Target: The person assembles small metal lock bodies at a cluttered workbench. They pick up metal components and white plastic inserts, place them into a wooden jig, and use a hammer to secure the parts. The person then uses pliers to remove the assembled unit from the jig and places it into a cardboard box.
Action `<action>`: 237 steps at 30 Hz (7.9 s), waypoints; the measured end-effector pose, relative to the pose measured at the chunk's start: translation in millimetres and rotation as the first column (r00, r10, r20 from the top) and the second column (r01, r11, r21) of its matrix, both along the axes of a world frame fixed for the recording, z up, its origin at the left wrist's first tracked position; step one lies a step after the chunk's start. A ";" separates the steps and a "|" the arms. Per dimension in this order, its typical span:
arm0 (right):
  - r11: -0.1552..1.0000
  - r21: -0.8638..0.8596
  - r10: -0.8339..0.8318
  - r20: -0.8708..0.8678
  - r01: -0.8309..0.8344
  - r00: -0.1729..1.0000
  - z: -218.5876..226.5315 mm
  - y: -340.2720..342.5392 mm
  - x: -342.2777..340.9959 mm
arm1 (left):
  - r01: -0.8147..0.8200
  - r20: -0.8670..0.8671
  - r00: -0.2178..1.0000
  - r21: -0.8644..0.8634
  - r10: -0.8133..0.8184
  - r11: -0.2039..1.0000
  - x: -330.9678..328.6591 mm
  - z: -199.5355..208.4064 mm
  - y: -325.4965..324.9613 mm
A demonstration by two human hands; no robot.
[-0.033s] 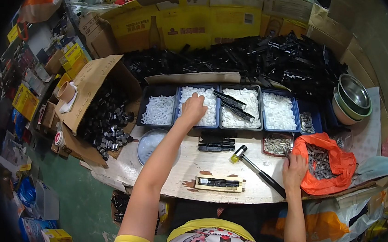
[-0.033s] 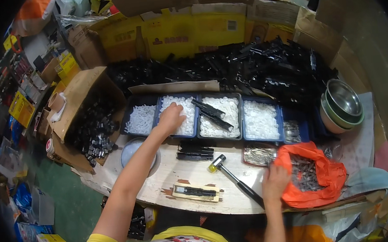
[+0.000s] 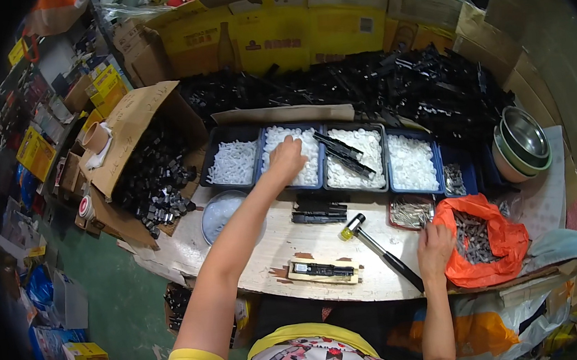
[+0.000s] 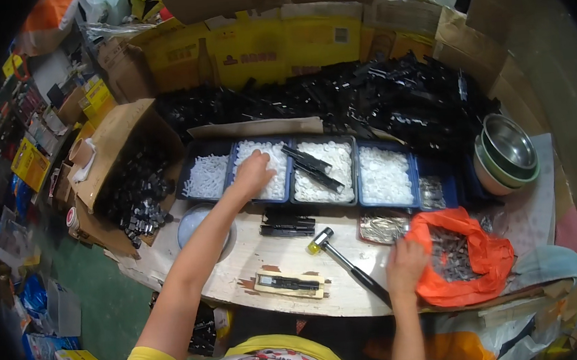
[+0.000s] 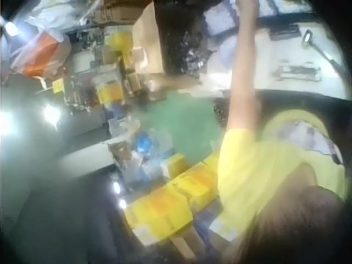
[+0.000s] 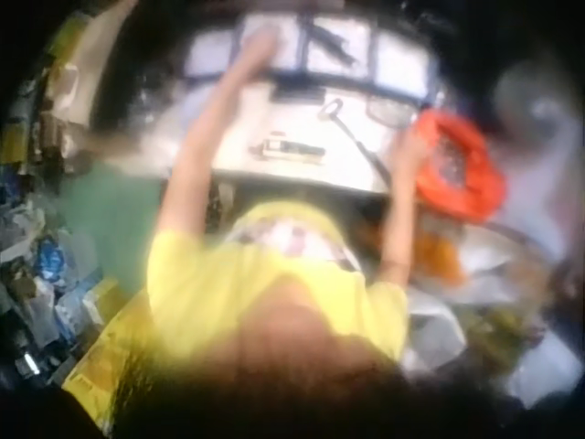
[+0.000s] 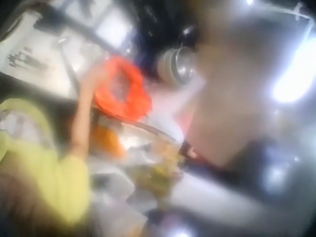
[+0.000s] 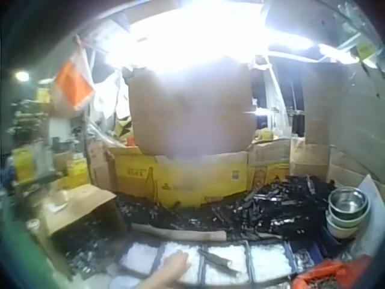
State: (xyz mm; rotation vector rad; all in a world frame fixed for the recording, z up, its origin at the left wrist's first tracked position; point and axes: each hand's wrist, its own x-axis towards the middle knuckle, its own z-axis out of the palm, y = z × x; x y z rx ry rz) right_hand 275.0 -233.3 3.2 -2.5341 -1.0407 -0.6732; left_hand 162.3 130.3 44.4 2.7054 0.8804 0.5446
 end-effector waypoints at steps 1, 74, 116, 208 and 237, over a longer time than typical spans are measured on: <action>0.999 0.005 0.042 0.007 -0.042 0.999 5.6 7.6 1.6 | 0.012 -0.081 0.997 -0.003 -0.012 1.000 8.0 -4.2 -1.4; 0.673 0.542 0.737 -0.442 -0.503 0.511 23.5 82.3 -137.4 | 0.435 0.452 0.824 -0.891 0.342 0.130 -152.7 -18.8 -188.7; 0.923 -0.376 0.043 -0.125 -0.088 0.991 4.1 47.8 30.9 | 0.293 0.020 0.956 -0.090 -0.292 0.952 46.7 1.3 -109.2; 0.687 0.163 0.698 -0.420 -0.708 0.580 16.9 75.6 -118.3 | 0.382 0.134 0.924 -0.302 -0.357 0.874 -142.6 -30.6 -159.3; 0.941 -0.237 0.174 -0.268 -0.240 0.947 2.8 47.1 41.0 | 0.581 -0.102 0.810 0.275 -0.577 0.766 166.2 -12.0 -162.9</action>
